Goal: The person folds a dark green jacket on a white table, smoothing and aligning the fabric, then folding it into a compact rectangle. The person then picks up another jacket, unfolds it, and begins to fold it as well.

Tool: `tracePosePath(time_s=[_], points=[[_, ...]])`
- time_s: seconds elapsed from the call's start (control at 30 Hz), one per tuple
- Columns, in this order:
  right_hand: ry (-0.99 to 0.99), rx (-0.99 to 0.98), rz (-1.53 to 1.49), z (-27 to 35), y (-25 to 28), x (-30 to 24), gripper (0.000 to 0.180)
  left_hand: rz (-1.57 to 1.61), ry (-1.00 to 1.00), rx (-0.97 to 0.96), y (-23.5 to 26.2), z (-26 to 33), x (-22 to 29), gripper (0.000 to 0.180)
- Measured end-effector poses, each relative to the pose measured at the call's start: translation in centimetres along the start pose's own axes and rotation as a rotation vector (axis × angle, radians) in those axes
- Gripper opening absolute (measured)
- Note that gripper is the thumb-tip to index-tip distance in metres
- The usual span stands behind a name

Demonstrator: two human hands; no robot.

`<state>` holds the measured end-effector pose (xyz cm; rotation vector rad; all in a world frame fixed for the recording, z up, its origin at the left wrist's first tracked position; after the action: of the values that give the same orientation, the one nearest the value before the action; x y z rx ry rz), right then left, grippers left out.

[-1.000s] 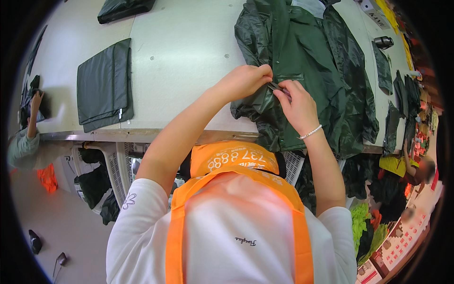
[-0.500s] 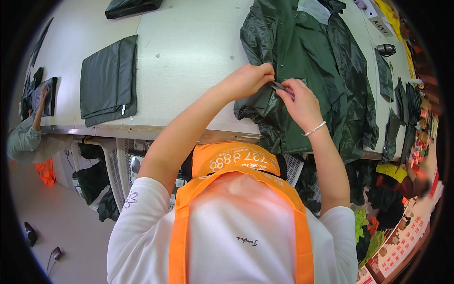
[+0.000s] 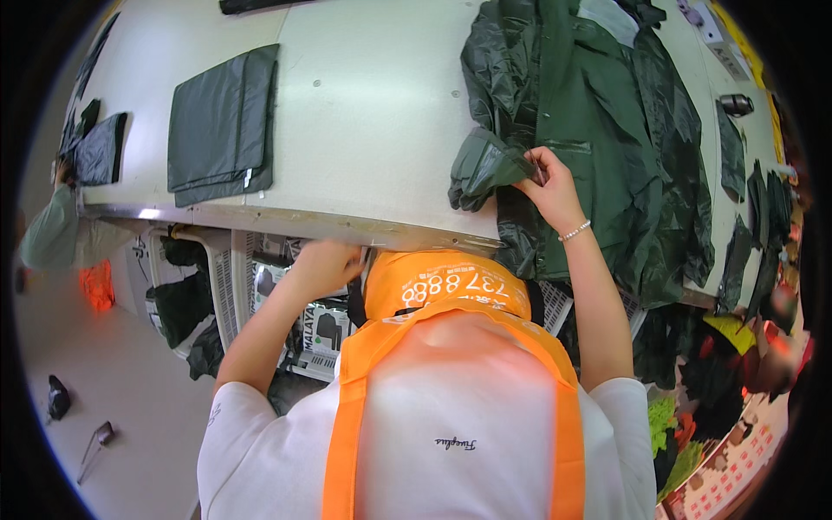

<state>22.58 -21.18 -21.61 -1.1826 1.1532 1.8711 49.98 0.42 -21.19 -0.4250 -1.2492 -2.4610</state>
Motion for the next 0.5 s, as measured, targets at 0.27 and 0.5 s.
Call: tracePosePath(time_s=[0.27,0.5], points=[[0.305,0.178,0.094,-0.3,-1.4,-6.8,0.019,0.423,-0.624,0.748,12.0,-10.4,11.7,0.039],[0.442,0.337,0.191,0.2,0.9,-6.9,0.027,0.388,-0.734,1.029,12.1,-8.6,13.8,0.02]])
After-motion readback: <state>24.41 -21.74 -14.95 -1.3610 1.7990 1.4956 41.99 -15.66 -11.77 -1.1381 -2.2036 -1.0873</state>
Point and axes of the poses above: each hand's wrist, its own z-axis away from the middle knuckle, its own y-axis out of the back of the hand, x = y × z, the point moved 6 cm from there along -z, towards the middle knuckle, and after that the axes turned 8 degrees about x, right-handed, at the moved point
